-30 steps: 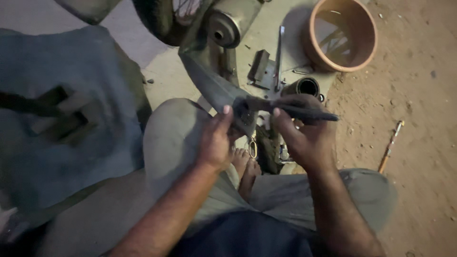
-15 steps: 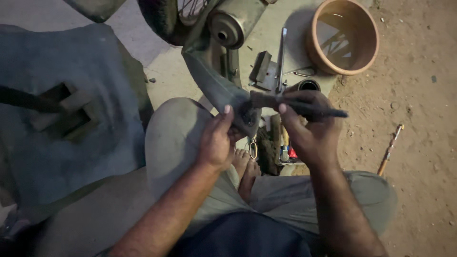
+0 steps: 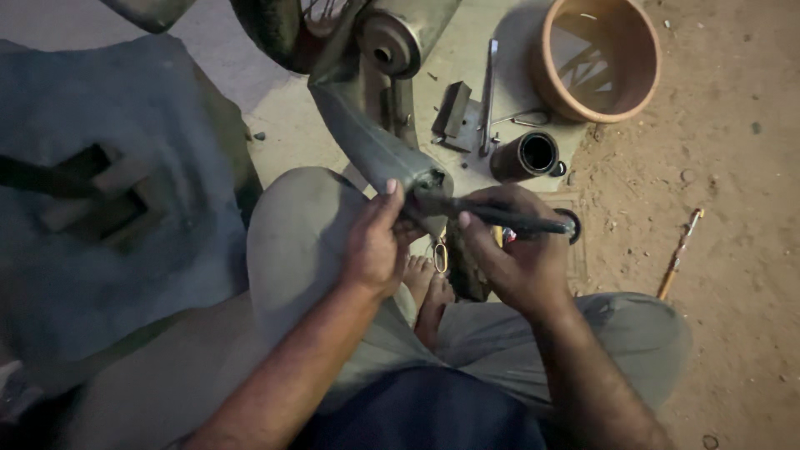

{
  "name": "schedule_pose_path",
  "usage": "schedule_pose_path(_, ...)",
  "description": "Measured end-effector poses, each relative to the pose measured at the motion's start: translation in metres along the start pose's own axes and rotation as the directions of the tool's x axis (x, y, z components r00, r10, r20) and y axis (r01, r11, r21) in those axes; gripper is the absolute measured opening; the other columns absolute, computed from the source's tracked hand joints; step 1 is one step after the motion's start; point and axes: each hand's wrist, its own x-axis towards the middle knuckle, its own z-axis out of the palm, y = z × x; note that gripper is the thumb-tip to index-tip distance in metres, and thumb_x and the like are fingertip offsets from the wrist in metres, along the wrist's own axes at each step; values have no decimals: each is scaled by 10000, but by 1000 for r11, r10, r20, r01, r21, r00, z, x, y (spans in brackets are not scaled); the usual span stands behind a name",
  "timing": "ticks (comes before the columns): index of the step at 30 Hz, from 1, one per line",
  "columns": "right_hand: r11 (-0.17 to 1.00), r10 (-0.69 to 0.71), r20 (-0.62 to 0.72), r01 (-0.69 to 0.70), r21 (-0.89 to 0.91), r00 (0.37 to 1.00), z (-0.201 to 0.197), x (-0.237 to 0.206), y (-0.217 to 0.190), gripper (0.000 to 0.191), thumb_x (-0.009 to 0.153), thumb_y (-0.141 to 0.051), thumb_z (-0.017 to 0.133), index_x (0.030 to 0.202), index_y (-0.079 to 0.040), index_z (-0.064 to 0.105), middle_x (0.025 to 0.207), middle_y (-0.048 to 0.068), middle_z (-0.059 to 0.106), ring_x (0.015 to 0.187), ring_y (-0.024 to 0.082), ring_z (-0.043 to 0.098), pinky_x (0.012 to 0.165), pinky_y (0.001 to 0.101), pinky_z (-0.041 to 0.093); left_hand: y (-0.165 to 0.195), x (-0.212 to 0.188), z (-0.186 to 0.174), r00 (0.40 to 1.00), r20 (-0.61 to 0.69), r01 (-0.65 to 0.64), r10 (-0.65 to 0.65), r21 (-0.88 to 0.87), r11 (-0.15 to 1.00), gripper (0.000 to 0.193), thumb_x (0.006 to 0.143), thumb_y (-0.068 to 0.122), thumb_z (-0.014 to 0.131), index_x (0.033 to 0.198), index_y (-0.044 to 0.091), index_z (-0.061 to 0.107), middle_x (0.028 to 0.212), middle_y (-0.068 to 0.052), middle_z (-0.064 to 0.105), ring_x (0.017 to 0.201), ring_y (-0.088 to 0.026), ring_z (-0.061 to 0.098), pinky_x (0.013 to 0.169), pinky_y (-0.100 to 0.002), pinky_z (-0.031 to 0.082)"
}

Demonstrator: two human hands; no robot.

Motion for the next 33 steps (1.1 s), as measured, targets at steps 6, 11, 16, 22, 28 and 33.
schedule_pose_path(6, 987, 46, -107, -29, 156, 993, -8, 3, 9, 155, 949, -54, 722, 1085, 16, 696, 1040, 90, 727, 976, 139, 710, 875, 277, 570, 2, 2, 1, 999, 27, -20, 19, 25, 999, 380, 1069, 376, 578, 1181, 20, 644, 1094, -121, 730, 979, -222, 711, 931, -389, 556)
schedule_pose_path(11, 949, 144, -104, -108, 295, 984, 10, -3, 19, 199, 932, -63, 752, 1104, -2, 674, 1020, 89, 731, 941, 139, 693, 849, 270, 567, 3, -2, 5, 999, 45, 11, -10, -22, 1000, 395, 1049, 379, 568, 1226, 30, 626, 1142, -100, 719, 1016, -210, 715, 934, -383, 564)
schedule_pose_path(16, 935, 72, -126, -23, 355, 989, -5, -3, 23, 193, 980, -54, 730, 1155, 0, 667, 1105, 107, 698, 1000, 152, 661, 881, 289, 552, 6, -2, 5, 1000, 20, -2, 2, -3, 1000, 401, 1054, 377, 563, 1237, 27, 633, 1130, -105, 719, 990, -220, 709, 909, -393, 566)
schedule_pose_path(22, 984, -54, 112, 34, 174, 992, -38, -19, 11, 190, 912, -7, 746, 1087, -14, 672, 1212, 127, 736, 1146, 195, 718, 974, 329, 598, 4, -1, 4, 999, 45, -18, 18, -11, 1000, 397, 1048, 377, 575, 1237, 33, 629, 1122, -99, 718, 997, -219, 710, 922, -399, 566)
schedule_pose_path(28, 986, -158, 151, 147, 82, 976, -25, -22, 6, 161, 902, -26, 755, 1042, -28, 675, 1167, 118, 758, 1133, 202, 739, 968, 322, 600, 3, -2, 2, 999, 36, -16, 14, 43, 999, 420, 1034, 398, 560, 1221, 29, 634, 1116, -102, 724, 996, -223, 712, 921, -406, 568)
schedule_pose_path(33, 989, -149, 145, 148, 21, 978, -8, -7, 1, 176, 887, -49, 768, 1044, -26, 693, 1166, 115, 761, 1086, 196, 758, 930, 322, 621, 4, -1, 3, 999, 44, -17, 16, 14, 1000, 407, 1072, 370, 563, 1233, 2, 625, 1143, -117, 708, 1017, -226, 702, 944, -402, 551)
